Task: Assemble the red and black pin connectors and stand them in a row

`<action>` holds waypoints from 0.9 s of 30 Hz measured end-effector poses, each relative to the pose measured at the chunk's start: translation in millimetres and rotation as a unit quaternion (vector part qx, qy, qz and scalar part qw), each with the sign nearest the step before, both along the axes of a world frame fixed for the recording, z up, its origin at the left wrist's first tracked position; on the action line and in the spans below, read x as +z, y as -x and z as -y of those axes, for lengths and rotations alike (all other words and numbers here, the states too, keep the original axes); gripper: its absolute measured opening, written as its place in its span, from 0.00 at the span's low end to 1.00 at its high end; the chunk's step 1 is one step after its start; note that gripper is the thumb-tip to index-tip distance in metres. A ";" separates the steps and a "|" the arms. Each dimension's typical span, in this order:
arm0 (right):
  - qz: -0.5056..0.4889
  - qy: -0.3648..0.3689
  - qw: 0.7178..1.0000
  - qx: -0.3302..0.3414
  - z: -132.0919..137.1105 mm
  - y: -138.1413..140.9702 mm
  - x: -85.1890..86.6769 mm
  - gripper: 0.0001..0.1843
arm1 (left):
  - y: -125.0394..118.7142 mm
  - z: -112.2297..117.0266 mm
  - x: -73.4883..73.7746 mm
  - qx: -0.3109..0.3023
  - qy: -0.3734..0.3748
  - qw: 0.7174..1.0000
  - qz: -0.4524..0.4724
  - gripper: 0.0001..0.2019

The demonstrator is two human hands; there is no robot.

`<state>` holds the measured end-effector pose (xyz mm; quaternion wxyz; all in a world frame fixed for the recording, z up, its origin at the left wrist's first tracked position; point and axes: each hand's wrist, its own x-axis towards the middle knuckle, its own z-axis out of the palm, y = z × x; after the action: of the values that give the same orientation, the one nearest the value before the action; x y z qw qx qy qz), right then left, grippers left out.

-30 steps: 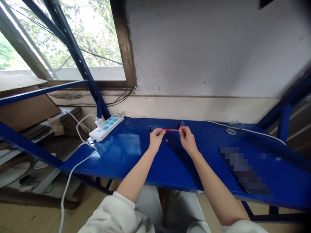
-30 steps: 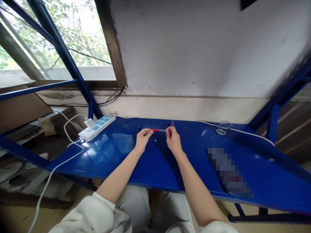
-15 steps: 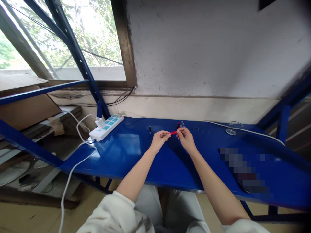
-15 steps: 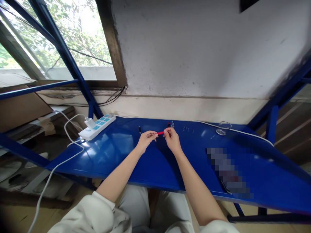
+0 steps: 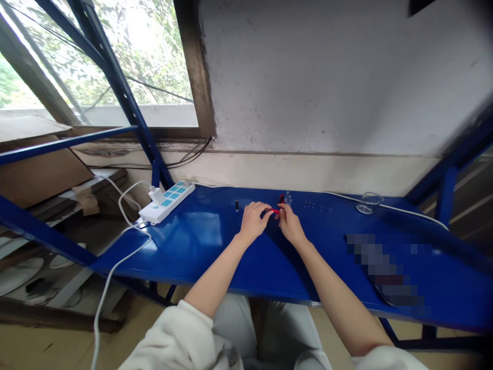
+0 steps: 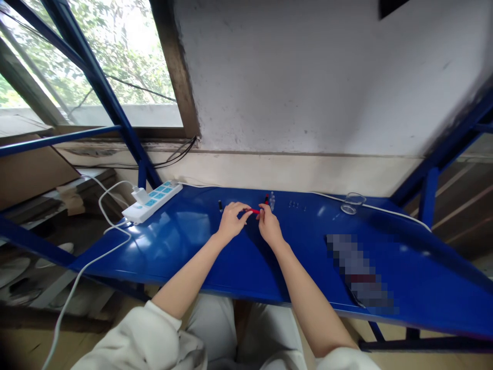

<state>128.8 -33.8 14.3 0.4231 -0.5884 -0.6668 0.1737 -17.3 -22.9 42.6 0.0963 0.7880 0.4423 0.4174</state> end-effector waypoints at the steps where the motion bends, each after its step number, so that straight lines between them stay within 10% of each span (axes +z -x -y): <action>1: 0.006 0.000 1.000 0.000 -0.7 -0.2 -1.1 0.22 | 2.7 -4.6 7.6 0.000 -0.003 0.999 -0.038 0.08; 8: 0.040 0.006 0.999 0.003 -2.2 -2.7 -3.5 0.21 | 31.1 -54.2 54.6 0.077 0.022 0.957 -0.280 0.03; 27: 0.056 0.008 0.998 0.009 -3.4 -4.4 -4.0 0.18 | 51.3 -77.0 40.2 0.099 0.084 0.922 -0.364 0.04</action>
<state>133.2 -30.4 10.3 0.3792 -0.5941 -0.6933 0.1499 -68.6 54.1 82.8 -0.0473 0.8266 0.5563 0.0709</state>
